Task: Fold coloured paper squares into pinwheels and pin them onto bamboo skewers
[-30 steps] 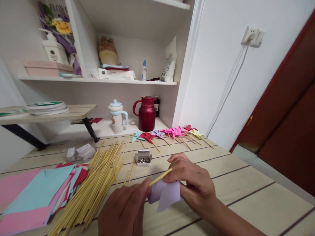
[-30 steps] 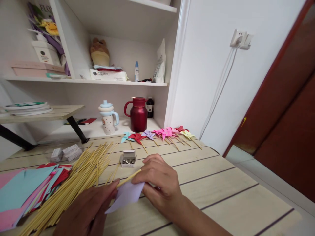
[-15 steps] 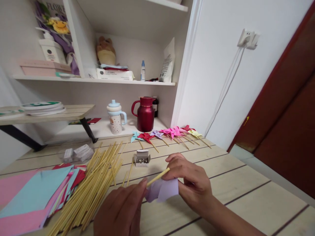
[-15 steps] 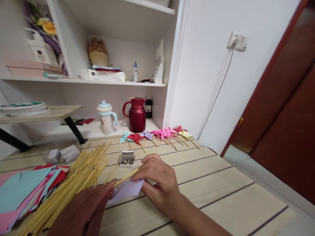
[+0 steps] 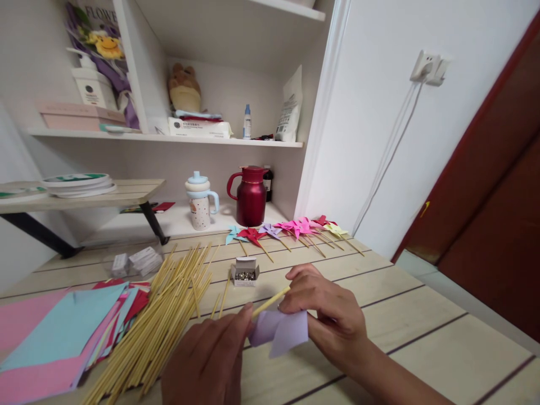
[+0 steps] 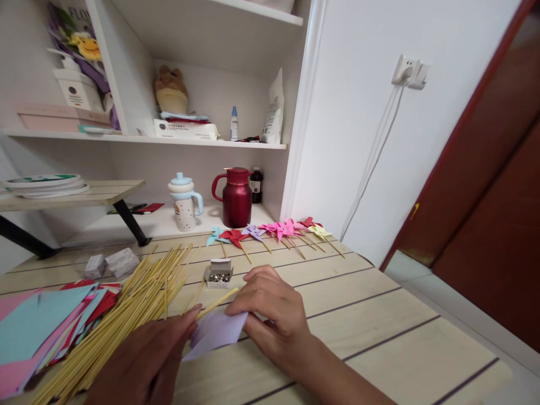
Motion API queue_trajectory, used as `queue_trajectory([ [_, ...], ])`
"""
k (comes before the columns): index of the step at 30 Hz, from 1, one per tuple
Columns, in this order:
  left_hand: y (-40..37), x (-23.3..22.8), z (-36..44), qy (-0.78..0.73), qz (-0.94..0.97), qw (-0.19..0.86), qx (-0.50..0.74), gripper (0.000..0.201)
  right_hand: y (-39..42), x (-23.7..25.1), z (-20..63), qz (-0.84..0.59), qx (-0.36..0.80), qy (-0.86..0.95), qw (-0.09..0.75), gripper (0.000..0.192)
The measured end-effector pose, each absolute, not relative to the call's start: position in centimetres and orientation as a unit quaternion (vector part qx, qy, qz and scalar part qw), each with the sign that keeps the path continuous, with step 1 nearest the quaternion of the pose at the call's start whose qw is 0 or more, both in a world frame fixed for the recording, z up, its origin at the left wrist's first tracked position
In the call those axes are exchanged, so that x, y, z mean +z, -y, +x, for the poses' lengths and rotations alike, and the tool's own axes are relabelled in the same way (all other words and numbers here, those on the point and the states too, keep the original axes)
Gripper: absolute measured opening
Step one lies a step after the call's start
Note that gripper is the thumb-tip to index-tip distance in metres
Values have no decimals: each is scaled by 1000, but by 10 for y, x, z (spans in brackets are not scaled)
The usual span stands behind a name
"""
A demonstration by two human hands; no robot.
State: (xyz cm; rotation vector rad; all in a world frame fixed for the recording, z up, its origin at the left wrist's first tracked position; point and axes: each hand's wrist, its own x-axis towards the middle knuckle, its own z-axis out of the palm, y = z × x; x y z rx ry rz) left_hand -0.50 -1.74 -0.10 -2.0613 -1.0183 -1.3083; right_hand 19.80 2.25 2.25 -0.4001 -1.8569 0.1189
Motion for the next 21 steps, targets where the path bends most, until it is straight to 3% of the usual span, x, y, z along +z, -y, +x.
queue_trajectory([
  [21, 15, 5, -6, 341, -763, 283, -471, 23, -22, 19, 196, -191, 44, 777, 598, 21],
])
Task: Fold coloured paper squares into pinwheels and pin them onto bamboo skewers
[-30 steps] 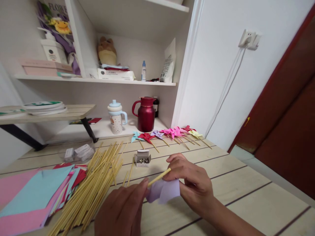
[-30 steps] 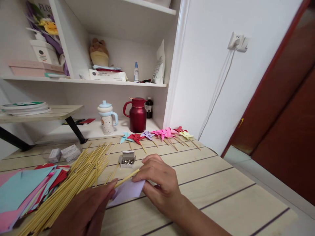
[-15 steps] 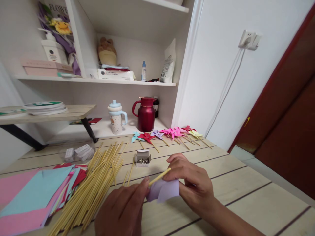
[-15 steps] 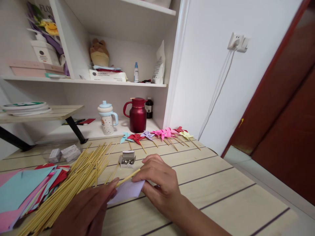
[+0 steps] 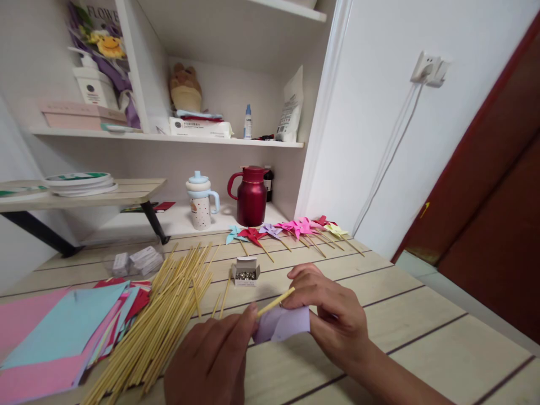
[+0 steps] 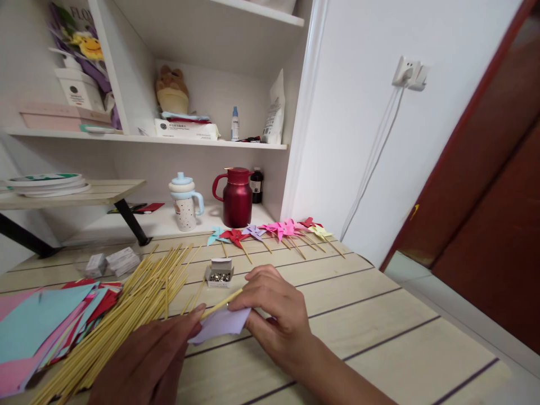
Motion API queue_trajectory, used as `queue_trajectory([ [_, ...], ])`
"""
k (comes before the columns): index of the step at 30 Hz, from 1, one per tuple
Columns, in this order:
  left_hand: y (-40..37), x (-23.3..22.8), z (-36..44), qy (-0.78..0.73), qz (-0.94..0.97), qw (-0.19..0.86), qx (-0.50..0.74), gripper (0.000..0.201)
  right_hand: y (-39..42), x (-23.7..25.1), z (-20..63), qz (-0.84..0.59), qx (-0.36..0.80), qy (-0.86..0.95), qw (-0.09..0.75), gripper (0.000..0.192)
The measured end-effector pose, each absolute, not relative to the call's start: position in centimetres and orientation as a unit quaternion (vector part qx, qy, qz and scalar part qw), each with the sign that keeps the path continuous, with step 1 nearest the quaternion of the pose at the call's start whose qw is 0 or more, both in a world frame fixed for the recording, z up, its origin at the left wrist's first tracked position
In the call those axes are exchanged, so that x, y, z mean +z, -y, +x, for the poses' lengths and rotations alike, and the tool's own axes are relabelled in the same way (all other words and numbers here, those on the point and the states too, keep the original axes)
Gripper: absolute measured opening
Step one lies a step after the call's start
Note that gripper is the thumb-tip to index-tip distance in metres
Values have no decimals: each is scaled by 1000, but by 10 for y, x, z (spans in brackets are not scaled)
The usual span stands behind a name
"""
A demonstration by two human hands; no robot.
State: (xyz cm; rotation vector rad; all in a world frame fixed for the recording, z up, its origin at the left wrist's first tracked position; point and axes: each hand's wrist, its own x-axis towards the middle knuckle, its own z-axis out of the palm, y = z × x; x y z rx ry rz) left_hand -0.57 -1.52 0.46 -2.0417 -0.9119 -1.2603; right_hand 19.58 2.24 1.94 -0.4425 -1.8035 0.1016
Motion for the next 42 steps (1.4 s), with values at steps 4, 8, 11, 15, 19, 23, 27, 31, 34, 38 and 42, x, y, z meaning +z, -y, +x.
queue_trajectory([
  [4, 15, 6, -4, 335, -761, 293, -472, 22, -22, 19, 195, -190, 48, 779, 595, 20],
  [8, 14, 7, -5, 339, -758, 296, -472, 22, -21, 20, 194, -188, 45, 780, 595, 20],
  [11, 14, 6, -6, 333, -758, 302, -472, 23, -21, 20, 194, -188, 49, 778, 597, 20],
  [15, 14, 6, -6, 339, -760, 295, -469, 23, -22, 20, 195, -185, 47, 779, 597, 19],
  [19, 12, 4, -7, 329, -770, 298, -457, 23, -22, 20, 196, -183, 40, 783, 594, 18],
  [23, 12, -2, -10, 332, -776, 293, -449, 22, -22, 21, 195, -186, 33, 778, 598, 17],
  [27, 13, -7, -12, 343, -774, 291, -446, 23, -22, 20, 195, -186, 37, 782, 594, 18],
  [31, 11, -7, -13, 335, -783, 298, -432, 23, -22, 21, 195, -178, 36, 783, 595, 20],
  [34, 10, -6, -15, 322, -789, 301, -427, 23, -22, 22, 195, -179, 34, 784, 594, 20],
  [38, 10, -5, -15, 321, -789, 283, -440, 22, -22, 22, 195, -182, 30, 783, 594, 21],
  [42, 12, -5, -13, 328, -796, 255, -440, 22, -21, 21, 195, -180, 30, 783, 595, 20],
])
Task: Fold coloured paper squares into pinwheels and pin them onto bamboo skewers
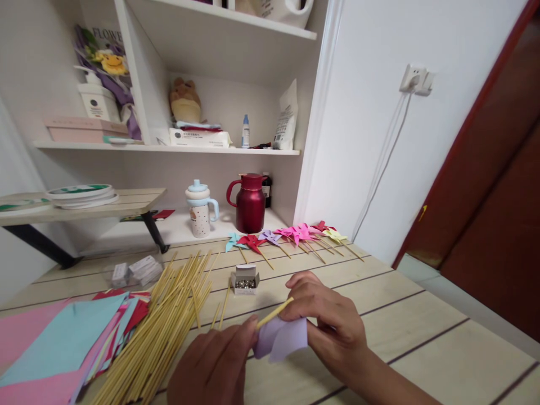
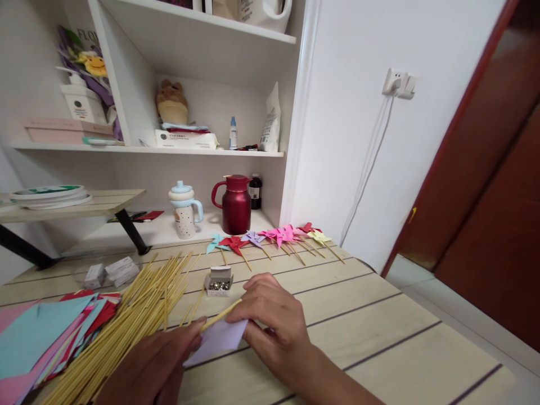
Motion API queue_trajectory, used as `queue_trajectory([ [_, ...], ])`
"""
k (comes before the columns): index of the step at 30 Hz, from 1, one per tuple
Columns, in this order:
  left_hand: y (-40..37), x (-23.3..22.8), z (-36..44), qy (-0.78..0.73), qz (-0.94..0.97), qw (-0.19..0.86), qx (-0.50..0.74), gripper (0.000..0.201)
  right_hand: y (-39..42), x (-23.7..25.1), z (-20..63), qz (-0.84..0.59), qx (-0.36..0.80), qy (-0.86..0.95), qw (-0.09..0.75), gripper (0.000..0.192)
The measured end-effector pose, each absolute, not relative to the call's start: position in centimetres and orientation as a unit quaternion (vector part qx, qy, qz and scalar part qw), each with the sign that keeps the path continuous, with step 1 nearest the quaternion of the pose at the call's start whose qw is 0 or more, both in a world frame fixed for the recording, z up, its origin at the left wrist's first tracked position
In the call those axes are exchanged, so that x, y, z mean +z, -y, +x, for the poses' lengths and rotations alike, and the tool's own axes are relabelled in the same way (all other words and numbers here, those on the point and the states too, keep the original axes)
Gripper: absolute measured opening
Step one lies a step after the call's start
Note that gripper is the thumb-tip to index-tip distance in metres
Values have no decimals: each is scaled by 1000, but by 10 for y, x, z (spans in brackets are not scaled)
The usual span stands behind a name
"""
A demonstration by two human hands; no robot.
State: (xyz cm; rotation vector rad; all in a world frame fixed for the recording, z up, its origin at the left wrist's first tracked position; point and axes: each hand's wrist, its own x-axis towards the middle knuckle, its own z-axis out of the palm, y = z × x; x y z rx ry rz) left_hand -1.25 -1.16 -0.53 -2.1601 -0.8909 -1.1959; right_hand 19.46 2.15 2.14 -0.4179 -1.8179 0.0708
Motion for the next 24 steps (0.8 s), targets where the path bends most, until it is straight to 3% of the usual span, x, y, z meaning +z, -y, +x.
queue_trajectory([
  [12, 16, -4, -6, 367, -777, 202, -470, 21, -20, 23, 197, -172, 47, 787, 590, 20],
  [24, 16, -3, -9, 352, -780, 233, -461, 22, -19, 23, 196, -171, 49, 781, 599, 22],
])
